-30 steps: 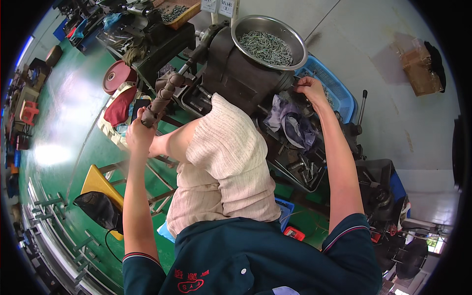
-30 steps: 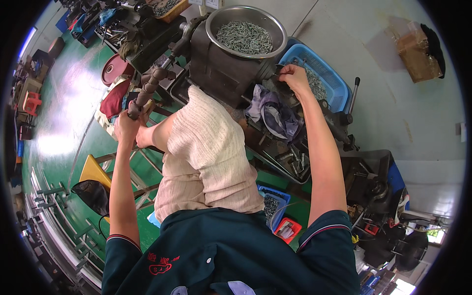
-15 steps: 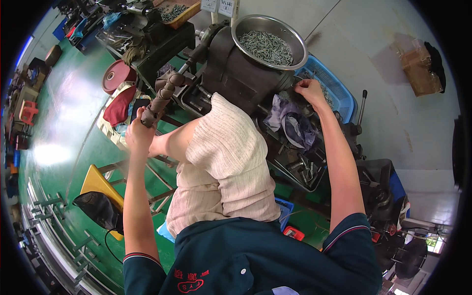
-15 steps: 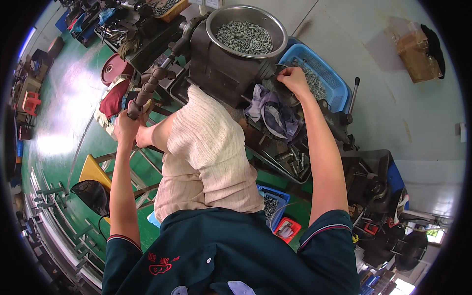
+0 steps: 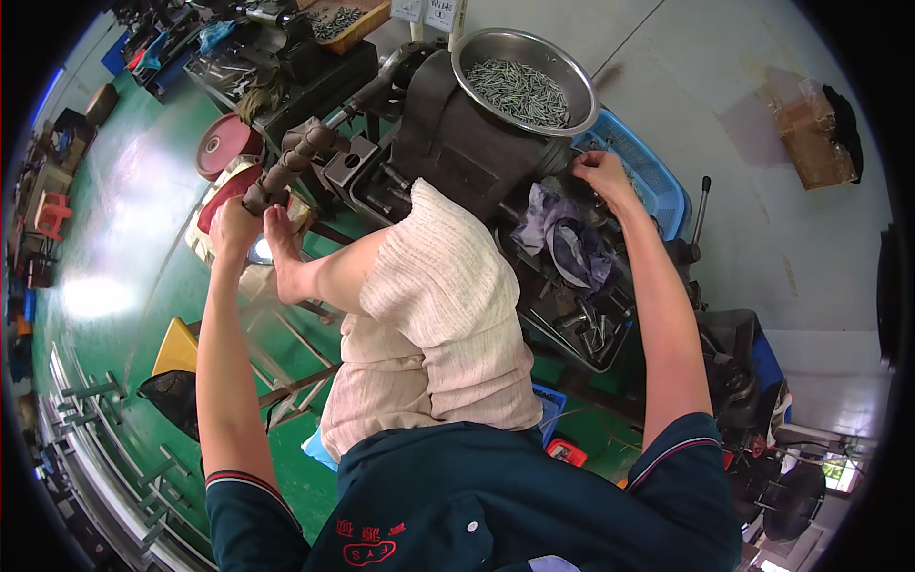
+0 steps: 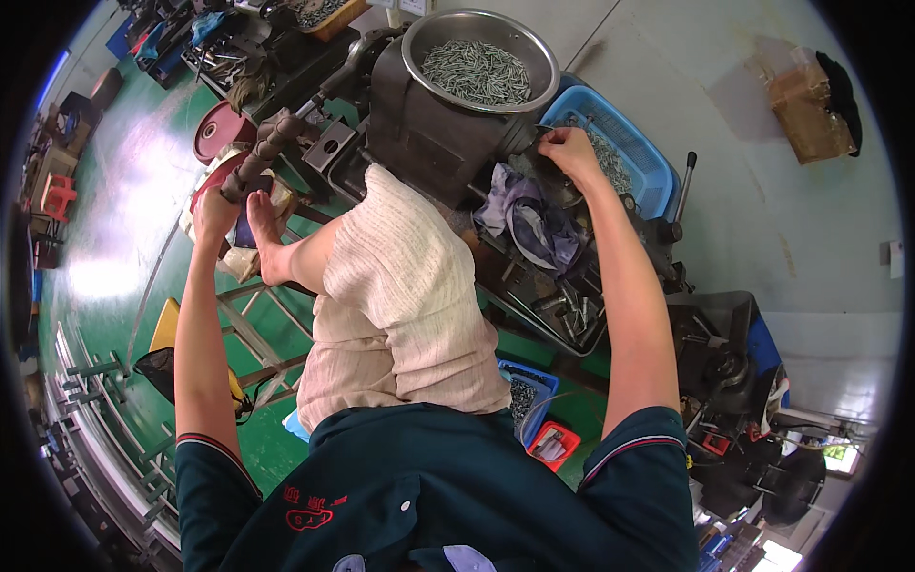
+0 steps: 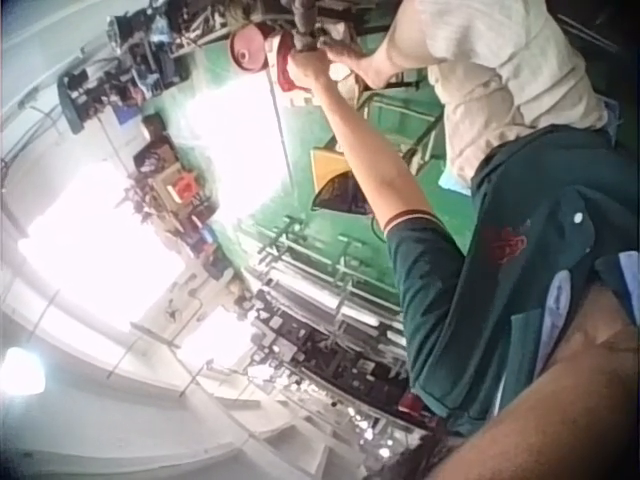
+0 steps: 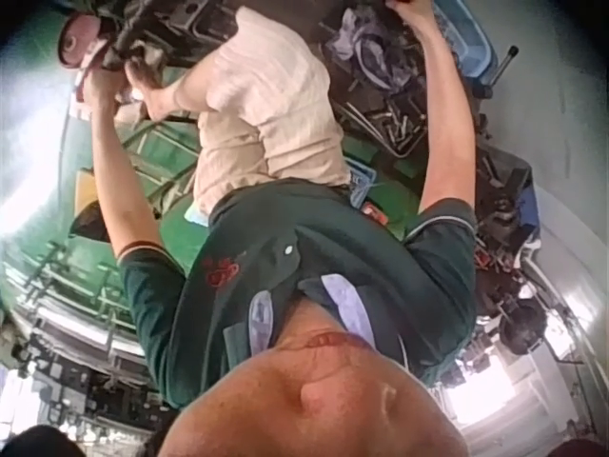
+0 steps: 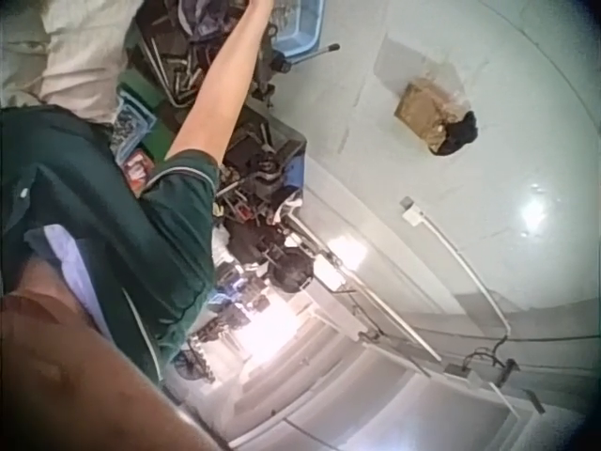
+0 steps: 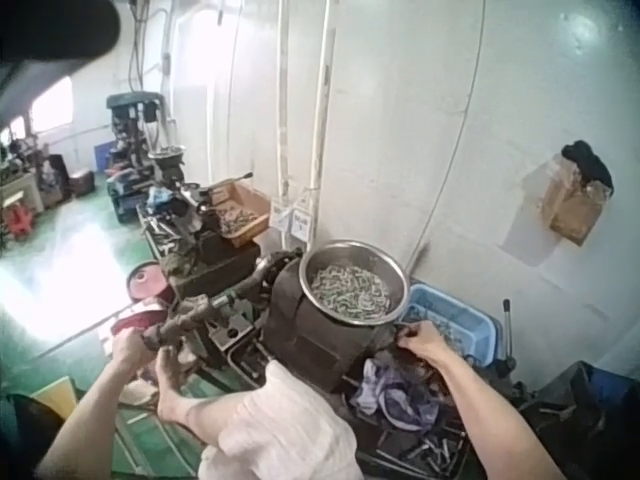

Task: The person operates a bench machine by picking up metal pins from a bowl, inserting them into the machine fixture, and engaging the machine levers to process the pins.

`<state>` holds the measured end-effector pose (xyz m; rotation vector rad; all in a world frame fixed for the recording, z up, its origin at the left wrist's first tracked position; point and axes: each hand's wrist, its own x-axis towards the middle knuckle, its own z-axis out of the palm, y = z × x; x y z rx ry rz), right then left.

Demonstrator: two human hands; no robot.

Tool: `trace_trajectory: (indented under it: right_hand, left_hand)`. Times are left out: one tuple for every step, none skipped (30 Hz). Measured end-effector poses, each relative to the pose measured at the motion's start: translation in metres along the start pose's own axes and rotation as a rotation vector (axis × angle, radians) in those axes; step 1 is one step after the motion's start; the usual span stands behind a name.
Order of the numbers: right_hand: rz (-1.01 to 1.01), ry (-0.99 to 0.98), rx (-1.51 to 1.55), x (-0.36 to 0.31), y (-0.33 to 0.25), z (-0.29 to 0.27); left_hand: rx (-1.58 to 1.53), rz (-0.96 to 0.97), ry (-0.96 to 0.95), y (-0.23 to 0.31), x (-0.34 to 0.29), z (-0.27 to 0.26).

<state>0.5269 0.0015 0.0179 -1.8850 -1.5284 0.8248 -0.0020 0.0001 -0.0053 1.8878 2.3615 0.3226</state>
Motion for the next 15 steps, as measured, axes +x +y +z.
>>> trace_trajectory:
  right_hand:
    - [-0.012,-0.02,-0.029,0.002,0.003,-0.006]
    - [-0.062,-0.045,-0.063,0.006,0.008,-0.017]
    - [-0.081,-0.013,-0.201,0.008,0.013,-0.033]
    - [-0.074,0.012,-0.294,0.007,0.011,-0.048]
    - [-0.053,0.085,-0.369,0.008,0.023,-0.07]
    - [-0.012,0.115,-0.454,0.012,0.047,-0.098]
    - [0.093,0.187,-0.625,0.005,0.043,-0.109]
    - [0.2,0.261,-0.798,-0.008,0.038,-0.121]
    - [0.269,0.285,-0.937,-0.018,0.052,-0.14]
    - [0.342,0.31,-1.079,-0.029,0.071,-0.162]
    - [0.289,0.378,-1.049,-0.042,0.097,-0.179]
    - [0.233,0.442,-1.016,-0.055,0.116,-0.189]
    - [0.315,0.445,-1.005,-0.069,0.124,-0.193]
    - [0.401,0.45,-0.994,-0.088,0.129,-0.194]
    - [0.404,0.449,-0.996,-0.089,0.13,-0.195]
  left_hand:
    - [-0.001,0.002,-0.002,0.001,0.002,-0.002]
    - [-0.009,-0.004,-0.021,0.005,0.003,-0.009]
    - [-0.017,-0.01,-0.04,0.008,0.004,-0.013]
    - [0.007,-0.02,-0.075,0.006,0.005,-0.014]
    - [0.004,-0.012,-0.076,0.007,0.005,-0.013]
    - [-0.011,0.014,-0.065,0.01,0.007,-0.011]
    - [-0.016,0.023,-0.053,0.006,0.007,-0.011]
    - [-0.014,0.019,-0.052,0.003,0.006,-0.012]
    - [-0.017,0.025,-0.04,0.004,0.005,-0.013]
    - [-0.022,0.033,-0.029,0.005,0.006,-0.012]
    - [-0.026,0.037,-0.028,0.004,0.007,-0.01]
    - [-0.021,0.036,-0.028,-0.001,0.009,-0.006]
    - [-0.015,0.031,-0.029,-0.005,0.01,-0.003]
    - [-0.015,0.033,-0.031,-0.004,0.01,-0.002]
    - [-0.018,0.03,-0.024,-0.004,0.01,-0.003]
